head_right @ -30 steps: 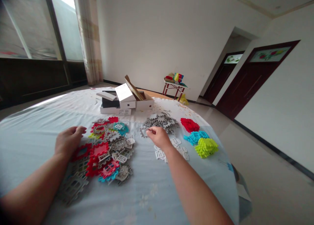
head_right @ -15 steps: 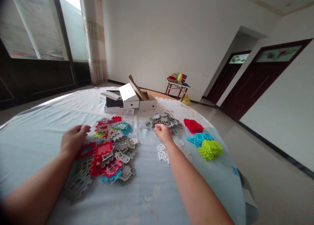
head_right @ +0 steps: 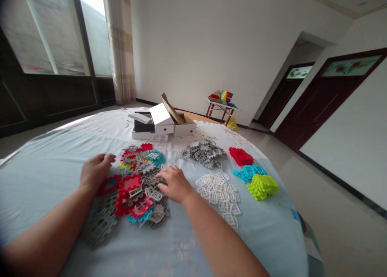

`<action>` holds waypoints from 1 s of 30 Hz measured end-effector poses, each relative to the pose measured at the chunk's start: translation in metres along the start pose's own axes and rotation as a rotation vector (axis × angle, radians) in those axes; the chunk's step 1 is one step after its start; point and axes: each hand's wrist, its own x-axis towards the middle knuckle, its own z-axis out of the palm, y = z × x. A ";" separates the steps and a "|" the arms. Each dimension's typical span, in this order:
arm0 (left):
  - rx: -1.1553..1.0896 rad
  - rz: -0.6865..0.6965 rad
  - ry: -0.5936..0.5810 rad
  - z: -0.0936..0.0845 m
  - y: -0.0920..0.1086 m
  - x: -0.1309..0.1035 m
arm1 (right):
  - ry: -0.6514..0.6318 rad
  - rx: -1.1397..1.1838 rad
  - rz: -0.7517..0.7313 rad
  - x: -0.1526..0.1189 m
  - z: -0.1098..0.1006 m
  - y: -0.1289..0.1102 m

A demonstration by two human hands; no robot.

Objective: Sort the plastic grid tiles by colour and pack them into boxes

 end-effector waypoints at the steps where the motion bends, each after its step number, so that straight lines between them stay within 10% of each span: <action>1: -0.018 -0.021 -0.003 -0.001 0.001 0.000 | -0.011 -0.034 0.002 0.001 0.002 -0.001; 9: -0.052 -0.046 -0.007 -0.004 0.004 -0.002 | 0.148 0.011 0.042 -0.006 -0.017 -0.004; 21: -0.041 -0.025 -0.016 -0.005 0.005 -0.002 | 0.455 0.593 0.674 0.017 -0.052 0.067; 30: -0.045 -0.027 0.001 -0.002 0.003 -0.001 | 0.272 0.581 0.603 -0.025 -0.025 0.048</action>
